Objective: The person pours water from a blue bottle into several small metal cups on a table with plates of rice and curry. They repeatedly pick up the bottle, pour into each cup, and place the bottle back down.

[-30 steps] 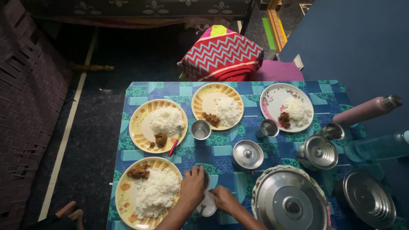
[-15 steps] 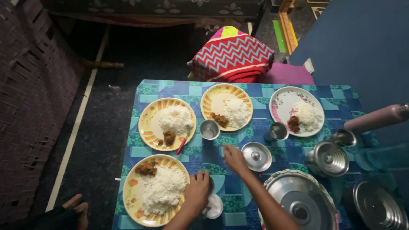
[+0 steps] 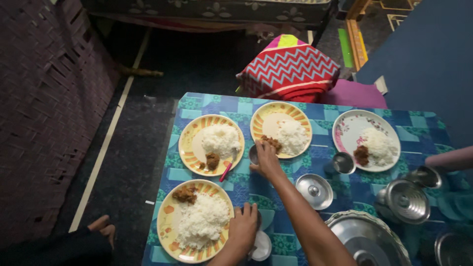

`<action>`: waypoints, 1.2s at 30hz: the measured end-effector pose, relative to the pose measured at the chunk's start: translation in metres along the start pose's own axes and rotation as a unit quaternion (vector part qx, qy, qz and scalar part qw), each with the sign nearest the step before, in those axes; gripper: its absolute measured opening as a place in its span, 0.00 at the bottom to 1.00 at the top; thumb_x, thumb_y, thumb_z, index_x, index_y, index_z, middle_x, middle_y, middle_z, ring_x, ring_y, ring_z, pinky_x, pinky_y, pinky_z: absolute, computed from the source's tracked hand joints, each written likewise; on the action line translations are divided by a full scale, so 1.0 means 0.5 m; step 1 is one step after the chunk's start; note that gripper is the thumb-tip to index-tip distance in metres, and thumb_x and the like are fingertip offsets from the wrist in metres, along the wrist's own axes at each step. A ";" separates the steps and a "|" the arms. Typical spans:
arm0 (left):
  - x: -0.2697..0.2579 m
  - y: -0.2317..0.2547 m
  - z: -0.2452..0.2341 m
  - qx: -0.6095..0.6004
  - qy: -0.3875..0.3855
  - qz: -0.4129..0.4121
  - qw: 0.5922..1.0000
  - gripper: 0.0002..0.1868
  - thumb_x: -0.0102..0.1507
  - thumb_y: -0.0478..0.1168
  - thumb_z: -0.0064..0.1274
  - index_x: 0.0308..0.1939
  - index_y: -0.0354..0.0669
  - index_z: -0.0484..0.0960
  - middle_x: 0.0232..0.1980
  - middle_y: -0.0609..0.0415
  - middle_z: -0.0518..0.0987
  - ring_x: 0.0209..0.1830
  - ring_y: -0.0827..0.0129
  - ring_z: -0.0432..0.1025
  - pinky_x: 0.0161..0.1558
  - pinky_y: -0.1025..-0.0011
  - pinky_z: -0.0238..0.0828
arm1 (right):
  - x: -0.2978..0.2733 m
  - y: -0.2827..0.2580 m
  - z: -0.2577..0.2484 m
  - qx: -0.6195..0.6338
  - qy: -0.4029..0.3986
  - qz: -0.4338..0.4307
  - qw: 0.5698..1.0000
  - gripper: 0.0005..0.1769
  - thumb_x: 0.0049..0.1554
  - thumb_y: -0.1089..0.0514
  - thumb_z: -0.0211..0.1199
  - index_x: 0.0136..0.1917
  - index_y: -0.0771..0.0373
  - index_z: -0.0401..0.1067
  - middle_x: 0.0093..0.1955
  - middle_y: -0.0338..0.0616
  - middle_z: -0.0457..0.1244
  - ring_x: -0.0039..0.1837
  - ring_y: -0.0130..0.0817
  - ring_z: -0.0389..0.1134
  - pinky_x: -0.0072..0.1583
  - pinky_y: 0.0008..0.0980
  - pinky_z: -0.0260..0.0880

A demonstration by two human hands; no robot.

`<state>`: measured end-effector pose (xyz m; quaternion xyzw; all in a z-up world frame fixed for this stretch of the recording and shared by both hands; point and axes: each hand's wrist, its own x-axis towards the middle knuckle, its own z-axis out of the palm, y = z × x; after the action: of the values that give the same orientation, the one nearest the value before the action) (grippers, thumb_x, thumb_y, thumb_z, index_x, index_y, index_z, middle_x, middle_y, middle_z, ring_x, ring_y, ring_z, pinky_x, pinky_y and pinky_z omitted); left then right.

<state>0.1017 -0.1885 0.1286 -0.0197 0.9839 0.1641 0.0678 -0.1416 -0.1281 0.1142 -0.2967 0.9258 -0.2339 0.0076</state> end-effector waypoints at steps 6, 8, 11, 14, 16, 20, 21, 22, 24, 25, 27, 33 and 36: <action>-0.009 0.020 -0.086 0.007 -0.069 -0.002 0.998 0.59 0.41 0.40 0.76 0.73 0.38 0.60 0.70 0.41 0.64 0.66 0.38 0.63 0.50 0.53 0.75 | 0.007 0.007 0.038 -0.001 -0.009 -0.019 1.000 0.58 0.34 0.56 0.81 0.74 0.61 0.57 0.68 0.63 0.54 0.65 0.65 0.57 0.66 0.54 0.63; -0.011 0.022 -0.105 0.001 -0.116 -0.009 0.993 0.64 0.39 0.40 0.77 0.75 0.38 0.56 0.73 0.40 0.61 0.69 0.38 0.60 0.55 0.52 0.72 | 0.000 -0.003 0.042 0.010 -0.007 -0.026 1.000 0.57 0.34 0.57 0.81 0.74 0.61 0.59 0.67 0.62 0.55 0.65 0.64 0.58 0.66 0.53 0.63; -0.001 0.012 -0.107 -0.043 -0.141 -0.032 0.989 0.66 0.42 0.42 0.78 0.77 0.40 0.51 0.75 0.40 0.57 0.71 0.37 0.57 0.64 0.49 0.63 | -0.021 -0.013 0.052 0.036 0.013 -0.053 0.998 0.57 0.34 0.58 0.80 0.74 0.60 0.59 0.68 0.60 0.56 0.66 0.62 0.58 0.66 0.52 0.63; 0.032 -0.040 -0.078 -0.123 -0.059 -0.076 0.988 0.57 0.49 0.45 0.74 0.74 0.33 0.54 0.73 0.33 0.59 0.72 0.37 0.57 0.69 0.52 0.58 | -0.031 -0.019 0.056 0.035 0.019 -0.071 0.997 0.58 0.33 0.58 0.80 0.74 0.60 0.59 0.68 0.60 0.55 0.67 0.63 0.57 0.67 0.52 0.62; 0.049 -0.099 -0.050 -0.190 0.149 -0.034 0.970 0.56 0.52 0.50 0.74 0.71 0.25 0.57 0.70 0.25 0.64 0.68 0.33 0.60 0.66 0.49 0.59 | -0.043 -0.032 0.049 0.039 -0.021 -0.047 0.998 0.59 0.32 0.57 0.81 0.74 0.60 0.58 0.69 0.60 0.54 0.67 0.63 0.56 0.67 0.52 0.61; 0.172 -0.273 -0.006 -0.374 0.182 -0.245 0.876 0.47 0.60 0.54 0.66 0.69 0.24 0.60 0.60 0.31 0.75 0.58 0.48 0.72 0.58 0.58 0.69 | -0.062 -0.066 0.021 0.032 -0.038 -0.032 0.998 0.58 0.34 0.58 0.81 0.75 0.58 0.57 0.69 0.58 0.54 0.67 0.62 0.56 0.67 0.52 0.62; 0.200 -0.314 0.010 -0.463 0.174 -0.289 0.820 0.37 0.62 0.53 0.61 0.64 0.26 0.69 0.56 0.34 0.79 0.53 0.52 0.74 0.54 0.58 0.70 | -0.068 -0.073 0.014 0.035 -0.042 -0.027 0.998 0.58 0.34 0.58 0.81 0.75 0.58 0.57 0.69 0.58 0.54 0.67 0.62 0.56 0.67 0.52 0.62; 0.227 -0.358 0.020 -0.545 0.164 -0.329 0.754 0.29 0.64 0.51 0.56 0.59 0.28 0.78 0.53 0.38 0.83 0.49 0.56 0.76 0.50 0.59 0.72 | -0.068 -0.081 0.010 0.038 -0.046 -0.025 0.998 0.58 0.34 0.58 0.80 0.75 0.58 0.57 0.70 0.58 0.54 0.67 0.62 0.56 0.67 0.52 0.62; 0.273 -0.425 0.046 -0.613 0.305 -0.250 0.684 0.26 0.63 0.44 0.53 0.63 0.33 0.73 0.56 0.47 0.80 0.50 0.67 0.74 0.52 0.66 0.70 | -0.067 -0.090 0.003 0.044 -0.051 -0.020 0.998 0.58 0.34 0.59 0.80 0.75 0.57 0.57 0.69 0.57 0.54 0.66 0.61 0.56 0.67 0.51 0.62; 0.285 -0.456 0.056 -0.636 0.298 -0.282 0.653 0.26 0.65 0.45 0.53 0.62 0.30 0.74 0.55 0.45 0.80 0.48 0.65 0.74 0.51 0.65 0.70 | -0.067 -0.092 -0.001 0.046 -0.054 -0.016 0.997 0.58 0.33 0.60 0.80 0.74 0.56 0.57 0.69 0.56 0.54 0.66 0.61 0.57 0.67 0.51 0.63; 0.310 -0.485 0.070 -0.679 0.278 -0.346 0.585 0.26 0.69 0.46 0.53 0.61 0.25 0.77 0.53 0.40 0.80 0.45 0.62 0.73 0.49 0.61 0.71 | -0.069 -0.093 -0.002 0.037 -0.057 -0.016 0.998 0.58 0.34 0.60 0.80 0.75 0.57 0.57 0.69 0.57 0.54 0.66 0.61 0.57 0.66 0.51 0.63; 0.334 -0.506 0.069 -0.772 0.227 -0.360 0.472 0.27 0.67 0.53 0.45 0.64 0.38 0.72 0.58 0.51 0.79 0.52 0.63 0.77 0.53 0.60 0.76 | -0.070 -0.097 0.005 0.034 -0.044 -0.019 0.998 0.57 0.34 0.61 0.77 0.75 0.57 0.57 0.70 0.57 0.54 0.66 0.61 0.57 0.66 0.51 0.64; 0.349 -0.514 0.071 -0.767 0.244 -0.368 0.466 0.27 0.69 0.53 0.46 0.64 0.36 0.73 0.57 0.50 0.80 0.51 0.62 0.77 0.54 0.59 0.76 | -0.068 -0.097 0.005 0.031 -0.050 -0.022 0.998 0.57 0.33 0.60 0.78 0.75 0.57 0.58 0.70 0.58 0.53 0.67 0.61 0.57 0.66 0.52 0.63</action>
<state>-0.0510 -0.4230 -0.0112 -0.4636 0.3415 0.8012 -0.1630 -0.0870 -0.1451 0.1287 -0.3276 0.9101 -0.2470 0.0581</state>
